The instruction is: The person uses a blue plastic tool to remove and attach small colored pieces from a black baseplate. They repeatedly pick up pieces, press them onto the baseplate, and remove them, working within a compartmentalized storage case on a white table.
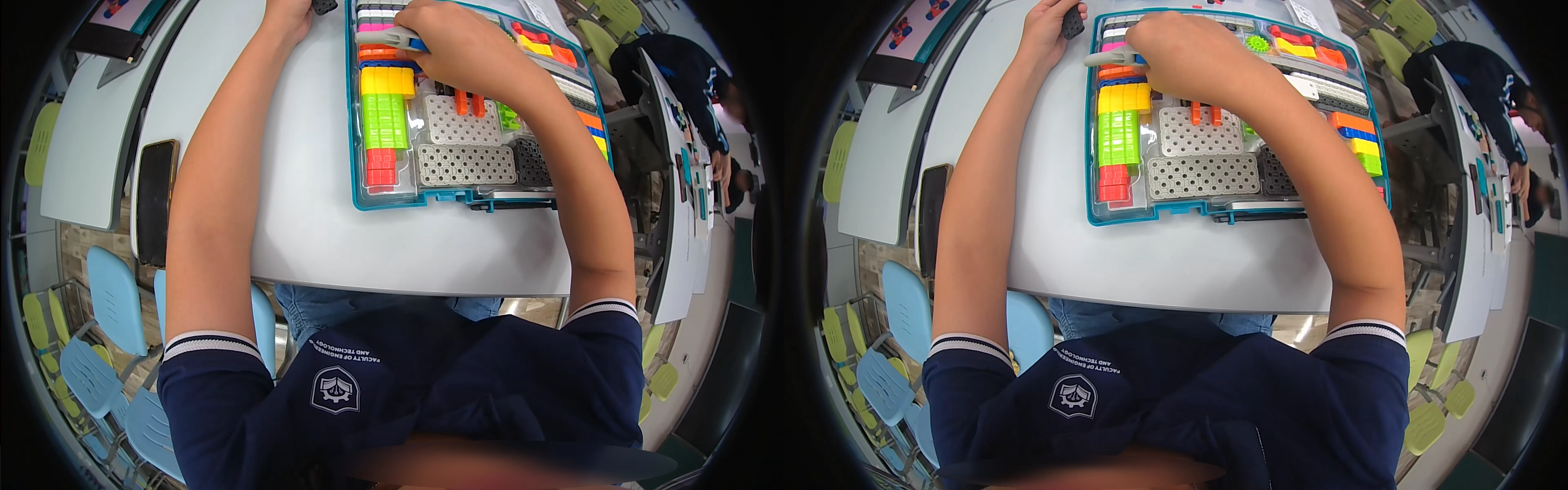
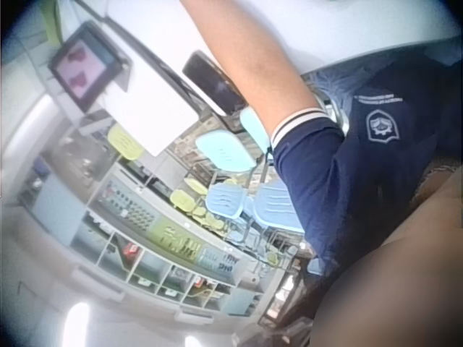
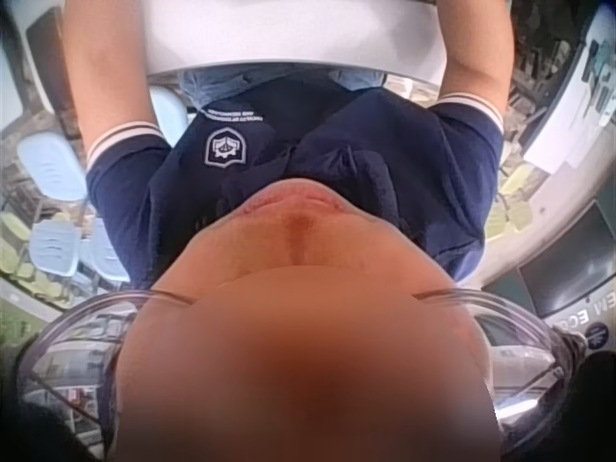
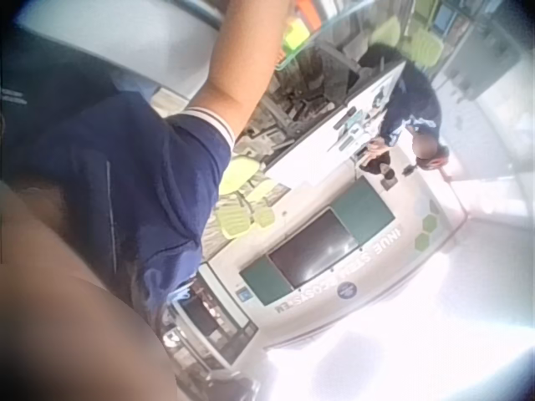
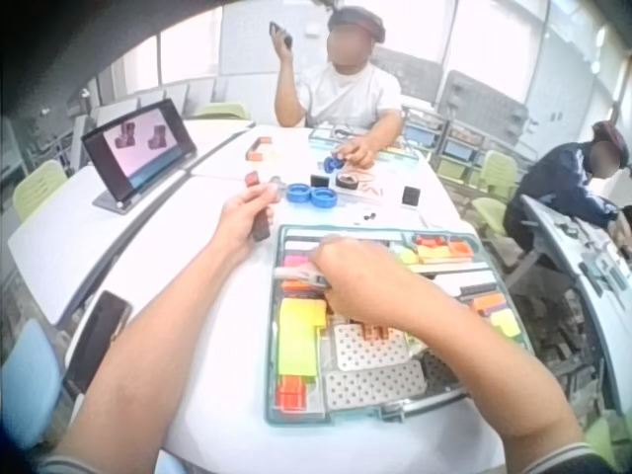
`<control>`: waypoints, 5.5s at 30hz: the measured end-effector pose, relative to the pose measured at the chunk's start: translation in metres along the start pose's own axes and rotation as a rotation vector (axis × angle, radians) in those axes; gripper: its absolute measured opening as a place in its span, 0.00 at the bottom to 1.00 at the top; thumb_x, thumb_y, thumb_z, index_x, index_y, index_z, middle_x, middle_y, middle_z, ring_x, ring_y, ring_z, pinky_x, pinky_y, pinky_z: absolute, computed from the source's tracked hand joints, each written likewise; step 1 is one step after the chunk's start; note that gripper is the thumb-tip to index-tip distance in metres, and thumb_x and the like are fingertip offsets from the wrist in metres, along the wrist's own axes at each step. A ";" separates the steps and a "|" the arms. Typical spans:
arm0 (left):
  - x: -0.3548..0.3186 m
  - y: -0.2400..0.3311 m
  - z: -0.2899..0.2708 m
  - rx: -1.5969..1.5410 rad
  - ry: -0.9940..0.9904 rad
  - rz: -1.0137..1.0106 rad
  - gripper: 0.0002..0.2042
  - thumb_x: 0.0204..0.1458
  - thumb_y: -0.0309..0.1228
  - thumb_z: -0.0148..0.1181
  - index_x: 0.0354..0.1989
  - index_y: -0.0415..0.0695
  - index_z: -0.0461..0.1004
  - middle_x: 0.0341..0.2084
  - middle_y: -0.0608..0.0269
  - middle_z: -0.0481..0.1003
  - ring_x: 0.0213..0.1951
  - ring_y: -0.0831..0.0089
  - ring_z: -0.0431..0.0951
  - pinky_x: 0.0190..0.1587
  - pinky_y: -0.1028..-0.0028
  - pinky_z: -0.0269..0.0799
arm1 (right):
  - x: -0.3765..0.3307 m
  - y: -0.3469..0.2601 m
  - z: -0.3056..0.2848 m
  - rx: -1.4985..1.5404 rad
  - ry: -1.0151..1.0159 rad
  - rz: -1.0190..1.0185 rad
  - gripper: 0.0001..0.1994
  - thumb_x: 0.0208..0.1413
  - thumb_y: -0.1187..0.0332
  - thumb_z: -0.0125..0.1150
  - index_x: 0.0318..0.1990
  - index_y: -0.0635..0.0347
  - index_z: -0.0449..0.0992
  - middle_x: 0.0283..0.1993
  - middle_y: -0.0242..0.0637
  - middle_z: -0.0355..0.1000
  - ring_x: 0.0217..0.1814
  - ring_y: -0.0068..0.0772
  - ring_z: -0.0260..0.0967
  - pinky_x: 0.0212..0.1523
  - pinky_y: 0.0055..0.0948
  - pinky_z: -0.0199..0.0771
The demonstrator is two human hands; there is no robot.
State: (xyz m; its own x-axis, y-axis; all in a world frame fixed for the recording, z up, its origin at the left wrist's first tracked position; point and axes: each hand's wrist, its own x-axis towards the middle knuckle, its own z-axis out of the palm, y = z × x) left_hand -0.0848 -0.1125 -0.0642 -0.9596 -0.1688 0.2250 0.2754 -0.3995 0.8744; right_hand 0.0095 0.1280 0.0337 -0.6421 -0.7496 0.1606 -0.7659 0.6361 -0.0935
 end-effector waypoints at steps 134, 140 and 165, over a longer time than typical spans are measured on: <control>-0.022 0.067 0.058 0.071 -0.494 0.114 0.17 0.65 0.39 0.56 0.44 0.33 0.76 0.33 0.51 0.82 0.33 0.70 0.84 0.38 0.77 0.82 | -0.039 -0.002 -0.070 0.373 0.400 0.357 0.13 0.61 0.64 0.64 0.33 0.67 0.75 0.21 0.39 0.68 0.24 0.27 0.65 0.29 0.33 0.66; -0.069 0.081 0.116 0.065 -0.763 -0.075 0.12 0.59 0.30 0.65 0.42 0.32 0.79 0.31 0.51 0.82 0.30 0.66 0.85 0.33 0.73 0.84 | -0.058 0.003 -0.070 0.418 0.584 0.248 0.12 0.62 0.65 0.62 0.32 0.66 0.74 0.21 0.34 0.67 0.25 0.22 0.62 0.28 0.29 0.64; -0.092 0.072 0.134 0.660 -0.660 0.070 0.16 0.58 0.38 0.66 0.43 0.37 0.80 0.35 0.55 0.82 0.33 0.71 0.85 0.40 0.75 0.84 | -0.068 0.018 -0.067 0.540 0.348 0.438 0.15 0.63 0.58 0.61 0.35 0.64 0.78 0.25 0.31 0.72 0.29 0.19 0.67 0.32 0.26 0.68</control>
State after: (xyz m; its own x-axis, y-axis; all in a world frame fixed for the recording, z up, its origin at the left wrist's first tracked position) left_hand 0.0153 -0.0049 0.0360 -0.8365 0.4533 0.3078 0.4393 0.2192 0.8712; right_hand 0.0419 0.2024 0.0865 -0.9112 -0.2929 0.2895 -0.4115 0.6167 -0.6711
